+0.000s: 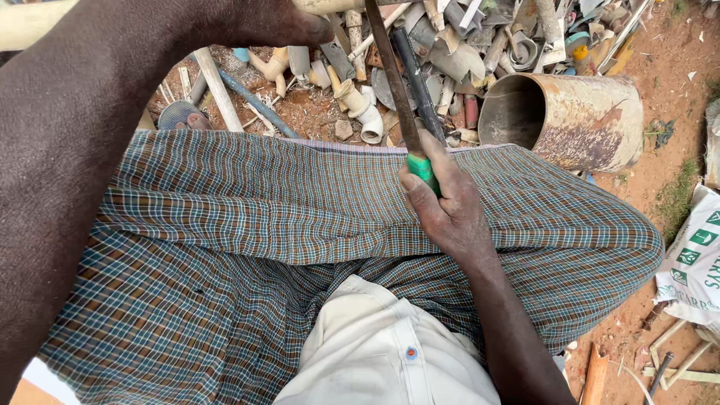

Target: The person carves a cylindrical wooden piece using a knife with a green handle. They hold the wood in the left hand and repeatedly shave off thin layers while rotating the piece to work around its circumference.

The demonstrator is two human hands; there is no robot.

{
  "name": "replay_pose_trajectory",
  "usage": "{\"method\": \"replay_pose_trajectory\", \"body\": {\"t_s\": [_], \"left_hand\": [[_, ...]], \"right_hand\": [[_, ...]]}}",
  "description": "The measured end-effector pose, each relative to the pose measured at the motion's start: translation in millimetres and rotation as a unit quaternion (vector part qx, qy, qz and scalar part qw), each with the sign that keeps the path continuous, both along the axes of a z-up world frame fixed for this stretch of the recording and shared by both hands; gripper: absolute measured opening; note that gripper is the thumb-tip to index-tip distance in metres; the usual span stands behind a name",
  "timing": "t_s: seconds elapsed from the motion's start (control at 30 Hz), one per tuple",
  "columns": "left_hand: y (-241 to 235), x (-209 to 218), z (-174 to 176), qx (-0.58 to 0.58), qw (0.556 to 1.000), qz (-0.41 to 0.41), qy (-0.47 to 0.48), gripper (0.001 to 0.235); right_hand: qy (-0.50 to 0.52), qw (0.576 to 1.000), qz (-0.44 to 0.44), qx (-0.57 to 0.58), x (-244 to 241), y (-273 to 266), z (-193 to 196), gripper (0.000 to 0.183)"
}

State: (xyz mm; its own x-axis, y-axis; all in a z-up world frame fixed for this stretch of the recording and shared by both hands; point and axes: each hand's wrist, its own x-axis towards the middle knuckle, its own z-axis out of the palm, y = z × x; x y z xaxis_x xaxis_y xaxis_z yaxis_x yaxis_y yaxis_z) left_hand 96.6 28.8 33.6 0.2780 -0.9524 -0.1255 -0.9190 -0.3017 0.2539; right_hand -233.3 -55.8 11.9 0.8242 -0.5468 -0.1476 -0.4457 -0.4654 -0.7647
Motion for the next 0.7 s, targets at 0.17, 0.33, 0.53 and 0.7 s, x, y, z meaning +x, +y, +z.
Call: {"method": "replay_pose_trajectory", "body": {"t_s": [0.17,0.33,0.53,0.7], "left_hand": [[2,4,-13,0.046,0.999,0.005,0.017,0.044],[3,14,-32,0.042,0.992,0.041,0.109,0.04],[8,16,-31,-0.012,0.968,0.081,0.236,0.035],[21,13,-37,-0.069,0.981,0.083,0.161,0.044]], "right_hand": [[-0.056,0.988,0.079,-0.124,14,9,-25,0.057],[-0.049,0.988,0.064,-0.134,30,-5,-33,0.055],[-0.062,0.976,0.054,-0.201,39,-31,-31,0.059],[0.005,0.99,0.027,-0.142,43,-9,-47,0.063]]}}
